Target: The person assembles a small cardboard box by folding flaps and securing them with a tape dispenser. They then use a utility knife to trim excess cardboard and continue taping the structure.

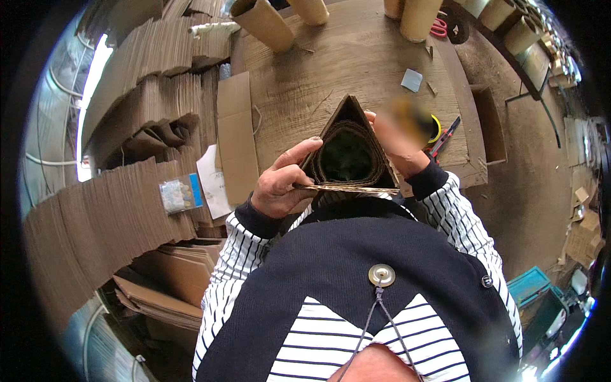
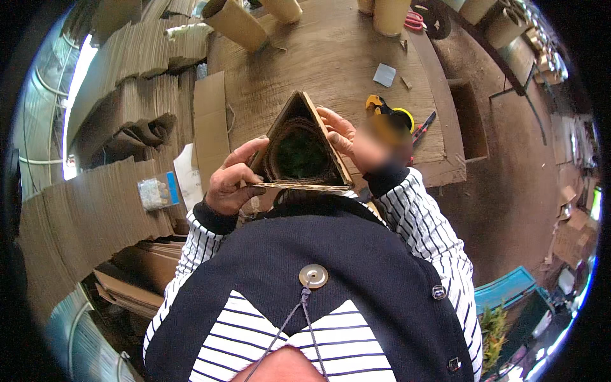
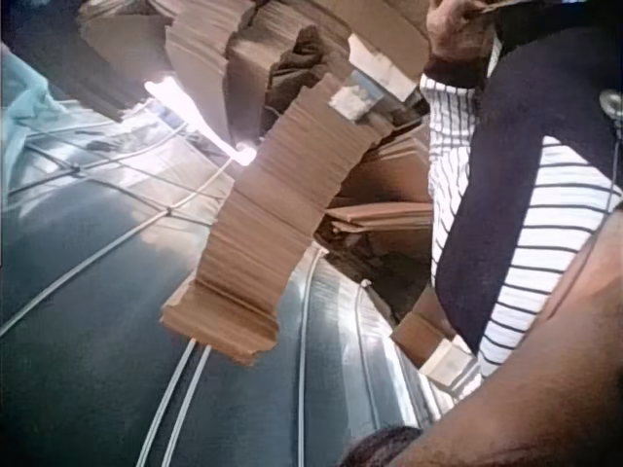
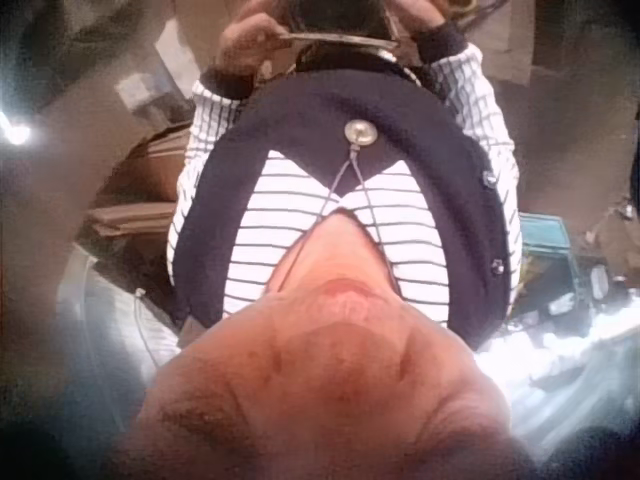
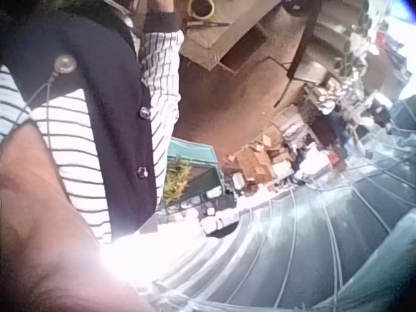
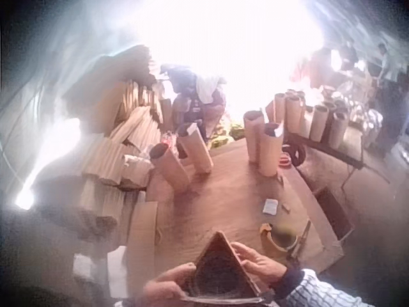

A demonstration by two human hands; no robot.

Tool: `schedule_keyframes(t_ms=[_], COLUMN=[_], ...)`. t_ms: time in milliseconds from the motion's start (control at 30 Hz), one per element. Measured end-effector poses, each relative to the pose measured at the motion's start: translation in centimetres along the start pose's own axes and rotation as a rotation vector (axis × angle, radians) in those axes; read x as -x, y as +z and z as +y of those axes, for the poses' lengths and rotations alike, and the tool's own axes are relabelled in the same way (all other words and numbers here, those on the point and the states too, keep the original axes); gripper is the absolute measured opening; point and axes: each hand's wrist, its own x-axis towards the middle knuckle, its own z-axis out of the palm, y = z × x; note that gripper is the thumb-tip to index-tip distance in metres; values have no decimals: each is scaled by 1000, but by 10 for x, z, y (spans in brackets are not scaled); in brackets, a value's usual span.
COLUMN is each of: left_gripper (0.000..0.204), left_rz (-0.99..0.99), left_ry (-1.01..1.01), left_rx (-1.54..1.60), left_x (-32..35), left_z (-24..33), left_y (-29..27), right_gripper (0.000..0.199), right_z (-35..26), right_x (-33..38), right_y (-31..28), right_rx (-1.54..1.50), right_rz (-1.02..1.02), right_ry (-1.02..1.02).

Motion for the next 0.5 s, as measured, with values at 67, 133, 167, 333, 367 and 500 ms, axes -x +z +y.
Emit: schedule_keyframes(t_ms=[67, 133, 167, 333, 367, 500], left_gripper=[18, 18, 18, 51, 70, 68], left_rz=[32, 61, 85, 112, 103, 97], left_ry=[-7, -28, -37, -63, 2, -271], left_rx=[37, 180, 275, 585, 686, 743], left_x=[16, 36, 45, 66, 60, 48], left_z=[-6, -18, -24, -34, -37, -46], left_y=[-2, -5, -5, -12, -13, -13], right_gripper=[82, 78, 77, 70, 60, 48], right_z=[-20, -21, -14, -10, -10, -14], right_x=[0, -2, -3, -2, -2, -2], right_y=[29, 52, 59, 88, 96, 117], right_rx=[82, 15, 76, 729, 759, 976], right_rz=[-15, -26, 5, 90, 110, 139], right_ry=[13, 41, 18, 16, -26, -56])
